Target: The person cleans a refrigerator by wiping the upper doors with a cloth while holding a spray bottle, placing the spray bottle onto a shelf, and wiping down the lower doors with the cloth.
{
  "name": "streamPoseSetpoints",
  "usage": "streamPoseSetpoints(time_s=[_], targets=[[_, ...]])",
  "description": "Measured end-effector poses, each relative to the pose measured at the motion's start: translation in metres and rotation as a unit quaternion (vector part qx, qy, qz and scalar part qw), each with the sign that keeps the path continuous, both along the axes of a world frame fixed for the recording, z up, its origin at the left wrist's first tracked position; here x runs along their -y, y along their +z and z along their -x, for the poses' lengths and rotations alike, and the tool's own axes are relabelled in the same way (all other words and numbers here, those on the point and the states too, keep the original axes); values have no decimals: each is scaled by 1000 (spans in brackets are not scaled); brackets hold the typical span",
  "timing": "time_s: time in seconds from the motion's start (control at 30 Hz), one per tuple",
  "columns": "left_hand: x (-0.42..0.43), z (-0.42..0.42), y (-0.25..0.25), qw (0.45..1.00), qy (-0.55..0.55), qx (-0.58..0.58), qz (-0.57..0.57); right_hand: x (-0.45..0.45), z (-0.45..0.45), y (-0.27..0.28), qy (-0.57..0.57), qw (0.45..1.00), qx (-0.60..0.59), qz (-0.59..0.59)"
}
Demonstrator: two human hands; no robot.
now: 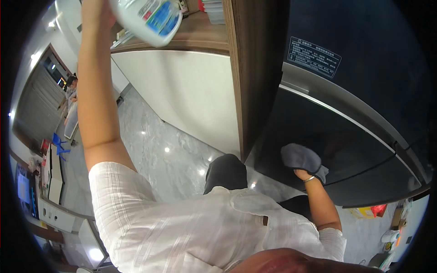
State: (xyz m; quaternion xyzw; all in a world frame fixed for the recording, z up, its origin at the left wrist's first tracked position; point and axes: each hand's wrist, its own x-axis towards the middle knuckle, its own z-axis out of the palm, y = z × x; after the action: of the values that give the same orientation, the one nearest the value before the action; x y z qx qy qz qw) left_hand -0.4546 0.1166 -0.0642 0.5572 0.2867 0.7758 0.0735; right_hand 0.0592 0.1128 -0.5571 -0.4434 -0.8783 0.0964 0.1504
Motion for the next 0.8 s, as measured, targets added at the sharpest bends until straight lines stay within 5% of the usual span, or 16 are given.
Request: streamPoseSetpoints(time_s=[0.07, 0.2, 0.33, 0.37, 0.4, 0.43, 0.47, 0.53, 0.63, 0.73, 0.8], targets=[[-14, -32, 11, 1000, -6, -13, 19, 3, -33, -84, 62, 996, -50, -45], [-64, -30, 8, 998, 5, -27, 52, 28, -69, -44, 5, 995, -50, 87], [-71, -44, -7, 993, 31, -89, 76, 30, -112, -7, -130, 969, 15, -209], [-76, -43, -11, 989, 28, -117, 84, 36, -130, 6, -174, 944, 46, -276], [-150, 18, 11, 875, 303, -348, -147, 45, -148, 17, -218, 912, 84, -338], [-80, -55, -2, 971, 157, -135, 121, 52, -167, 22, -258, 872, 122, -397], [-78, -61, -1, 970, 139, -131, 148, 42, -183, 24, -349, 878, -145, -294], [-100, -46, -4, 967, 104, -138, 187, 21, -147, 101, -383, 726, -235, -521], [-153, 2, -6, 963, 53, -163, 211, -21, -98, 93, -438, 666, -275, -538], [-161, 11, -10, 965, 17, -179, 191, -18, -13, 116, -322, 725, -238, -560], [-158, 6, -13, 972, 29, -156, 171, -12, 38, 115, -258, 823, -209, -462]])
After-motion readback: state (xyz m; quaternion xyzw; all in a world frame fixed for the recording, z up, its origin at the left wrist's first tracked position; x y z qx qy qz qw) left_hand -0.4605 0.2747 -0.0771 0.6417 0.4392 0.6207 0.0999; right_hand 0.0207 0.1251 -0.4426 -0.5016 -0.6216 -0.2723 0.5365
